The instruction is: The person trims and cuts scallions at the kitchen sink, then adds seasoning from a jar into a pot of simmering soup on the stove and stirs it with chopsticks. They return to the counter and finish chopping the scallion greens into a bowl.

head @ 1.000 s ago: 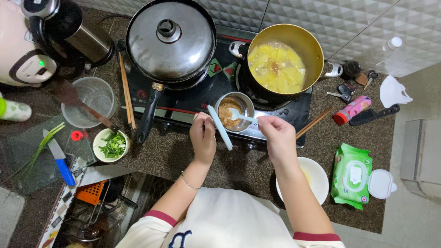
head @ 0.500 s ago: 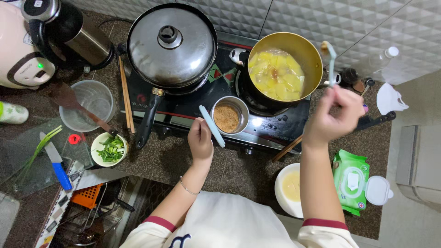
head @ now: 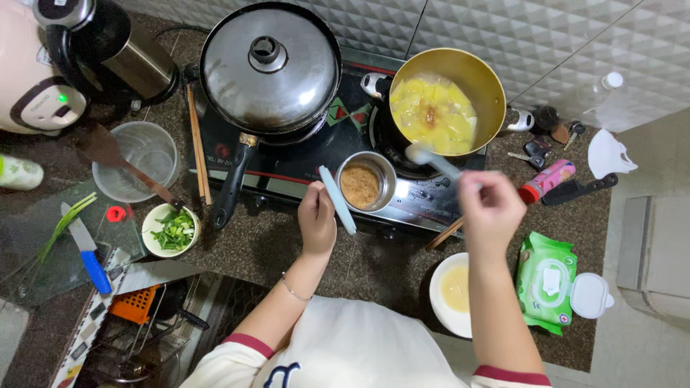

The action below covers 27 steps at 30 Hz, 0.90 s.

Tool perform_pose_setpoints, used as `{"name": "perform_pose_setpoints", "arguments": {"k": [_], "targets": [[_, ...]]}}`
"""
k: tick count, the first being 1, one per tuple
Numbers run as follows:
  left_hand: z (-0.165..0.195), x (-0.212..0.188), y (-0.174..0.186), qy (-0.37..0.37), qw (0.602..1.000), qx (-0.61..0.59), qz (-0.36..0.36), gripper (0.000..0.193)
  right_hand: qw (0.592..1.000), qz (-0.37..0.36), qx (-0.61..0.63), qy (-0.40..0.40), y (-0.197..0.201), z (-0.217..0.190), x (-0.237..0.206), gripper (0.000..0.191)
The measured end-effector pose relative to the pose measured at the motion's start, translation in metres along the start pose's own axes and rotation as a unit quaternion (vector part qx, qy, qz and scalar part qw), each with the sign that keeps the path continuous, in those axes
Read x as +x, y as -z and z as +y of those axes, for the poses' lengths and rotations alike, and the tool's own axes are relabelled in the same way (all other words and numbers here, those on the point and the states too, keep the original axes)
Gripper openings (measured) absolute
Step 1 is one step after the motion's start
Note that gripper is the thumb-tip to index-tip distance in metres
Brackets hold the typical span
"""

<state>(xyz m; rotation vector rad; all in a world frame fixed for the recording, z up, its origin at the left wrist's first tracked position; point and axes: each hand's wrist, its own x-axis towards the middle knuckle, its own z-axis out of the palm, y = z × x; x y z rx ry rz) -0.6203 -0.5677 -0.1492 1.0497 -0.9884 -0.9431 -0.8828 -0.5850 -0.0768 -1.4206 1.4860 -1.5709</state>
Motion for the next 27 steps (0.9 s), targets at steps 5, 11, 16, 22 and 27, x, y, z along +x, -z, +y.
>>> {"name": "perform_pose_setpoints", "arguments": {"k": [5, 11, 16, 22, 27], "targets": [[0.022, -0.005, -0.005, -0.082, 0.993, 0.08, -0.042, 0.031, 0.96, -0.103, -0.203, 0.164, -0.035, -0.048, -0.032, 0.008], [0.034, -0.007, -0.008, -0.099, 0.988, 0.113, -0.043, 0.03, 0.954, -0.171, -0.182, 0.165, -0.051, -0.059, -0.041, 0.008], [0.033, -0.007, -0.004, -0.08, 0.989, 0.117, -0.037, 0.03, 0.979, -0.183, -0.054, -0.066, -0.049, -0.032, -0.048, 0.006], [0.027, -0.007, -0.002, -0.063, 0.991, 0.118, -0.02, 0.028, 0.94, -0.132, 0.155, -0.274, -0.048, 0.01, -0.048, 0.014], [0.012, -0.007, -0.001, -0.043, 0.997, 0.064, 0.003, 0.029, 0.901, -0.073, 0.28, -0.323, -0.041, 0.025, -0.033, 0.013]]}}
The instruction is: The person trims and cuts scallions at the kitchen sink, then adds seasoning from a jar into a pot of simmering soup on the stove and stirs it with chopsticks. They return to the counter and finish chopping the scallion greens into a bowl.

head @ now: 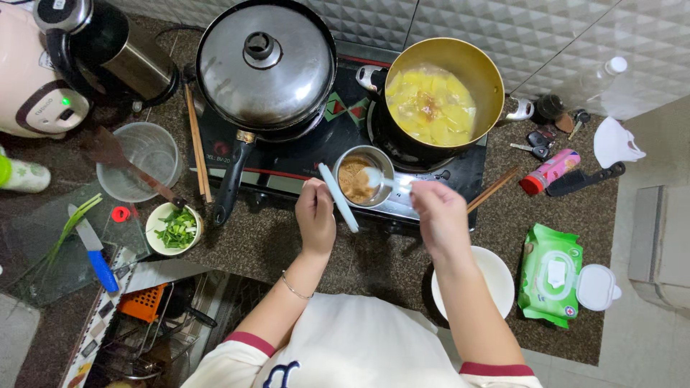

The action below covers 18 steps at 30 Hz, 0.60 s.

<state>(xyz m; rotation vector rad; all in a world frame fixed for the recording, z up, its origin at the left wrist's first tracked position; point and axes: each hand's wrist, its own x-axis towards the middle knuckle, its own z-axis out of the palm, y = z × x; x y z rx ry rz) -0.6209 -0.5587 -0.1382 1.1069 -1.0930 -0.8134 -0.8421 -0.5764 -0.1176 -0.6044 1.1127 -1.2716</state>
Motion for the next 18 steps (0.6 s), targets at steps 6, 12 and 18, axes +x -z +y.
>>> {"name": "perform_pose_setpoints", "arguments": {"k": [6, 12, 18], "targets": [[-0.025, -0.002, 0.005, 0.049, 0.997, -0.058, 0.023, 0.032, 0.933, 0.115, -0.006, 0.342, 0.013, -0.052, 0.03, 0.008], [-0.041, -0.009, 0.013, 0.084, 0.993, -0.076, 0.035, 0.032, 0.592, 0.21, -0.579, 0.52, 0.016, -0.076, 0.064, 0.011], [-0.051, -0.013, 0.028, 0.097, 0.992, -0.072, 0.026, 0.033, 0.876, 0.101, -0.287, 0.375, -0.002, -0.059, 0.012, 0.006]]}}
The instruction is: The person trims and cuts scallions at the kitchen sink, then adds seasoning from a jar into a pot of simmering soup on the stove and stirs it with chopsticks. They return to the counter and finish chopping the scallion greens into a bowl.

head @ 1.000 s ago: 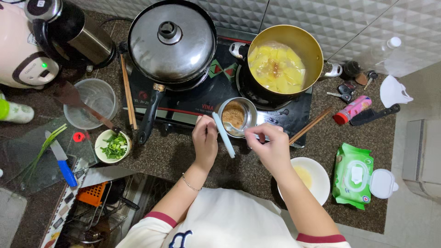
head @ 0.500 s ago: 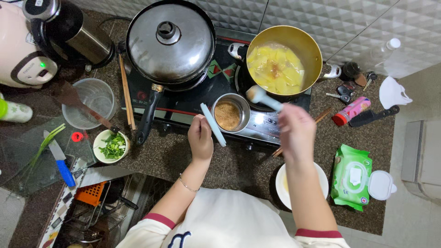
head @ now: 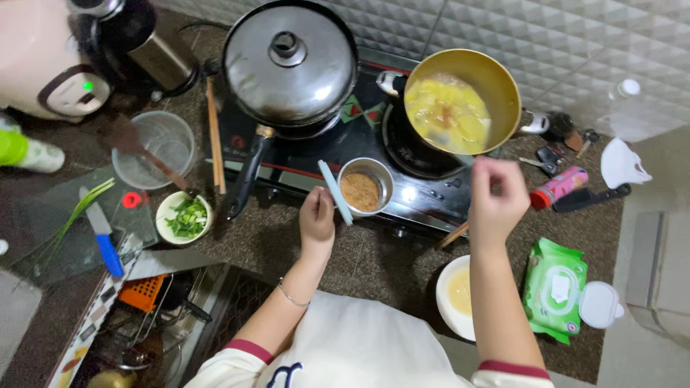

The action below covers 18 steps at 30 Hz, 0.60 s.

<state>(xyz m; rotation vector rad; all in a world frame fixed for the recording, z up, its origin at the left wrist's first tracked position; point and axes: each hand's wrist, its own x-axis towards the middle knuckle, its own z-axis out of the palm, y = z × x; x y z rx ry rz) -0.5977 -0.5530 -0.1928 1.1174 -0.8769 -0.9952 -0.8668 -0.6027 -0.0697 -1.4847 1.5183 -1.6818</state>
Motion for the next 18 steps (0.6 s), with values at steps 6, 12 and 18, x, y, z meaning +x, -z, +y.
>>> {"name": "perform_pose_setpoints", "arguments": {"k": [6, 12, 18], "targets": [[-0.006, -0.008, 0.017, -0.004, 0.998, -0.061, -0.023, 0.025, 0.914, -0.304, -0.16, 0.215, -0.054, -0.05, -0.037, 0.01], [0.016, -0.031, 0.079, -0.016, 0.994, 0.093, 0.048, 0.035, 0.864, -0.427, -0.165, 0.209, -0.134, -0.067, -0.063, 0.023], [0.026, -0.058, 0.163, 0.065, 0.968, -0.11, 0.218, 0.03, 0.879, -0.463, 0.095, 0.067, -0.182, -0.078, -0.105, 0.049]]}}
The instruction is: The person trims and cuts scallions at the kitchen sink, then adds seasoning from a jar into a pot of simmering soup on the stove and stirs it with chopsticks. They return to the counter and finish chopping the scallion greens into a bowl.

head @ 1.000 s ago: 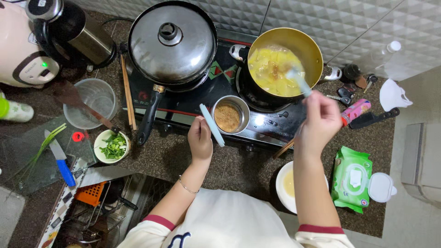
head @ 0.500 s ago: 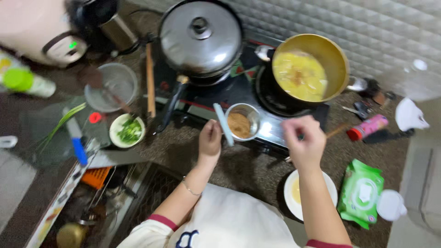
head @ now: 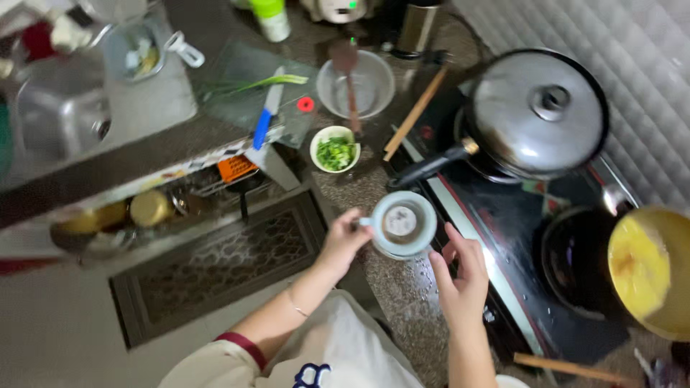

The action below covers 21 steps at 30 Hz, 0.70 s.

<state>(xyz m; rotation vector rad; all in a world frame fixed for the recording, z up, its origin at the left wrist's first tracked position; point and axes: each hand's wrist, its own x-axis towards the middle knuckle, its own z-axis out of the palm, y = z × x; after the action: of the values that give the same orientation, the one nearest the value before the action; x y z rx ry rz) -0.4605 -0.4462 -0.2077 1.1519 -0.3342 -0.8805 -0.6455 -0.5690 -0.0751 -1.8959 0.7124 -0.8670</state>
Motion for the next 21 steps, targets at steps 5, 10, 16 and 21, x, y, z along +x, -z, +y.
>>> {"name": "perform_pose_setpoints", "arguments": {"k": [5, 10, 16, 21], "targets": [[0.029, 0.025, 0.105, -0.1, 0.983, -0.025, 0.15, 0.032, 0.994, -0.028, 0.102, -0.022, -0.05, 0.004, 0.004, 0.03], [0.098, 0.1, 0.221, -0.136, 0.946, -0.162, 0.246, 0.053, 0.987, -0.06, 0.104, -0.107, -0.094, 0.025, 0.011, 0.021], [0.207, 0.271, 0.337, -0.19, 0.916, -0.172, 0.308, 0.064, 0.96, 0.06, 0.041, -0.269, -0.163, 0.081, 0.027, 0.021], [0.263, 0.403, 0.394, -0.188, 0.924, -0.039, 0.332, 0.054, 0.969, 0.062, 0.058, -0.233, -0.211, 0.1, 0.039, 0.023]]}}
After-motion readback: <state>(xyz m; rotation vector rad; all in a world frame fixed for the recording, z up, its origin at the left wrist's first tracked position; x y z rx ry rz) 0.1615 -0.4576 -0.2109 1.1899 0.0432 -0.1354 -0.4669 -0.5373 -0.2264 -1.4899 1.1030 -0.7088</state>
